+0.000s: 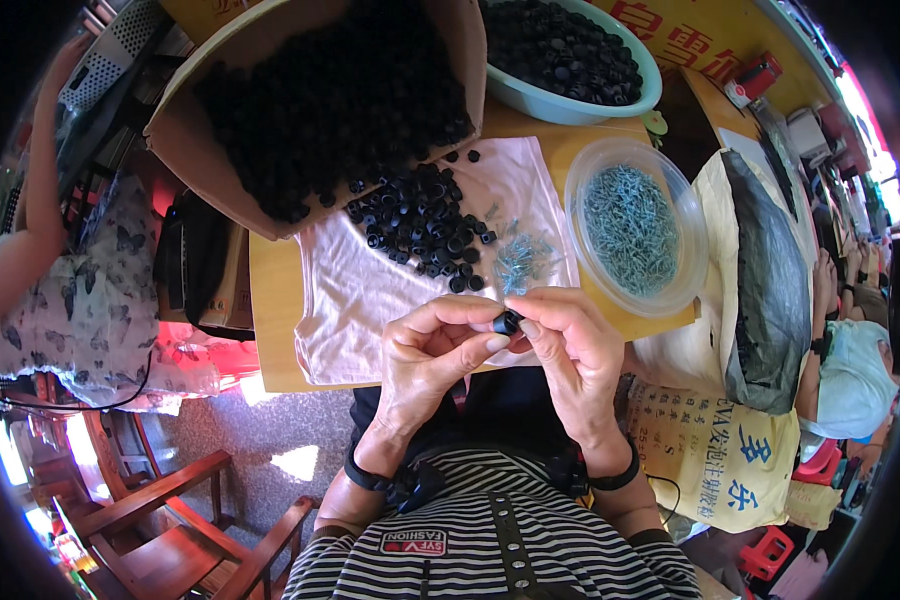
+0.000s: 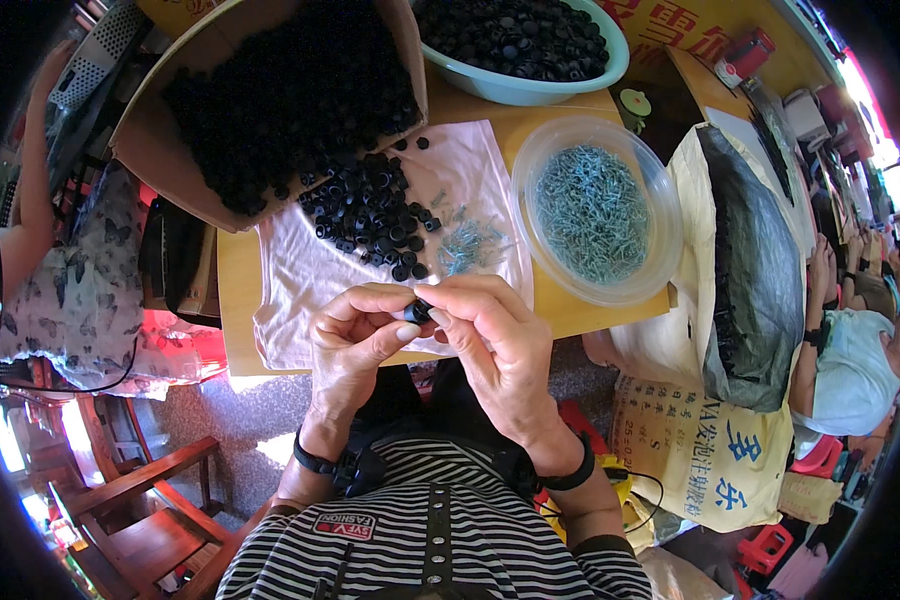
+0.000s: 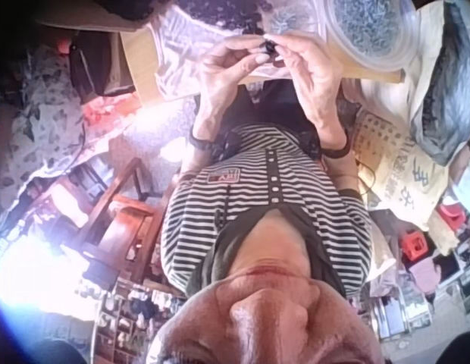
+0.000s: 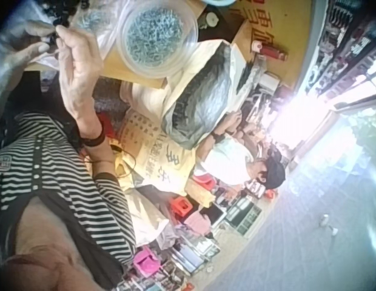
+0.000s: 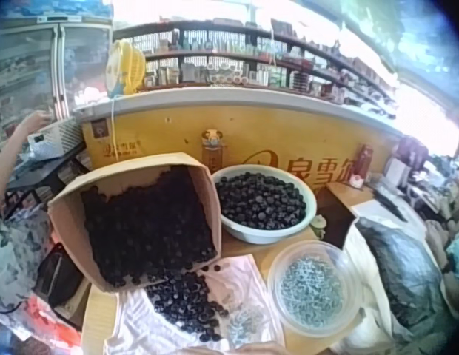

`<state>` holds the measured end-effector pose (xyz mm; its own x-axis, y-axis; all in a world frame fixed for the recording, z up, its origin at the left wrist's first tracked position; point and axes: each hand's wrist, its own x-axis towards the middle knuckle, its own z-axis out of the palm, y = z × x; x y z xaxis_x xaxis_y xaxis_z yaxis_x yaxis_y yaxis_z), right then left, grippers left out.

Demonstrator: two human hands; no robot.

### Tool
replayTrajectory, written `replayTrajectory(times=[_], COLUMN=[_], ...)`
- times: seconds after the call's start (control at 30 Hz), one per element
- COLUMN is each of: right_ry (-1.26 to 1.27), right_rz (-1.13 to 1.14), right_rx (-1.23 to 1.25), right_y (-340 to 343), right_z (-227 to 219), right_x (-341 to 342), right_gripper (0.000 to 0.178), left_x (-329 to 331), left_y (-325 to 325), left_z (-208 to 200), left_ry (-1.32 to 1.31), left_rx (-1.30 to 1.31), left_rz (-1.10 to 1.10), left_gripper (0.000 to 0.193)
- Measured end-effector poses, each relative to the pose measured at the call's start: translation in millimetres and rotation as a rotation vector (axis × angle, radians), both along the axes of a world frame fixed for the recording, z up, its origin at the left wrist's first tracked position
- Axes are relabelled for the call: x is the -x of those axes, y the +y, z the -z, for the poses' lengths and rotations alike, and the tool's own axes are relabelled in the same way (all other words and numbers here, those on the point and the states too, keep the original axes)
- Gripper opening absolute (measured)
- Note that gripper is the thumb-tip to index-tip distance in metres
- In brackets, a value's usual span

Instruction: Assembling small black plastic caps by inserting blue pins into them.

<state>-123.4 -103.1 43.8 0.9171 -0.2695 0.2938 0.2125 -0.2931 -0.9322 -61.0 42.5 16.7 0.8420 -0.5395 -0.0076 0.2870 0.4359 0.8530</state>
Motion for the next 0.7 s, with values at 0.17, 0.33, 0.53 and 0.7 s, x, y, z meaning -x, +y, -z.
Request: replayTrajectory(times=[0.17,0.33,0.53,0.7], right_ry=[-0.09,-0.107,-0.196,-0.23], right_rz=[0.003,0.04,0.039,0.073], right_rx=[0.234,0.289,0.349,0.375], right_y=[3.0,4.4,0.9,0.2], right_z=[-10.5,-3.5,1.0,-1.8], right_x=[-2.9,-3.0,-2.9,-2.5], right_gripper=[0.03,0.039,0.039,0.037], left_x=[1.9,3.7,6.5,10.4], left_y=[1.7,2.5,0.5,-4.7], left_z=[-0.5,0.7,6.5,11.3], left_ry=[0.123,0.193,0.27,0.337], left_rx=[0.075,0.106,0.177,0.249], left_rz=[-0.018,0.002,0.049,0.057], left_gripper=[0.024,0.022,0.019,0.017])
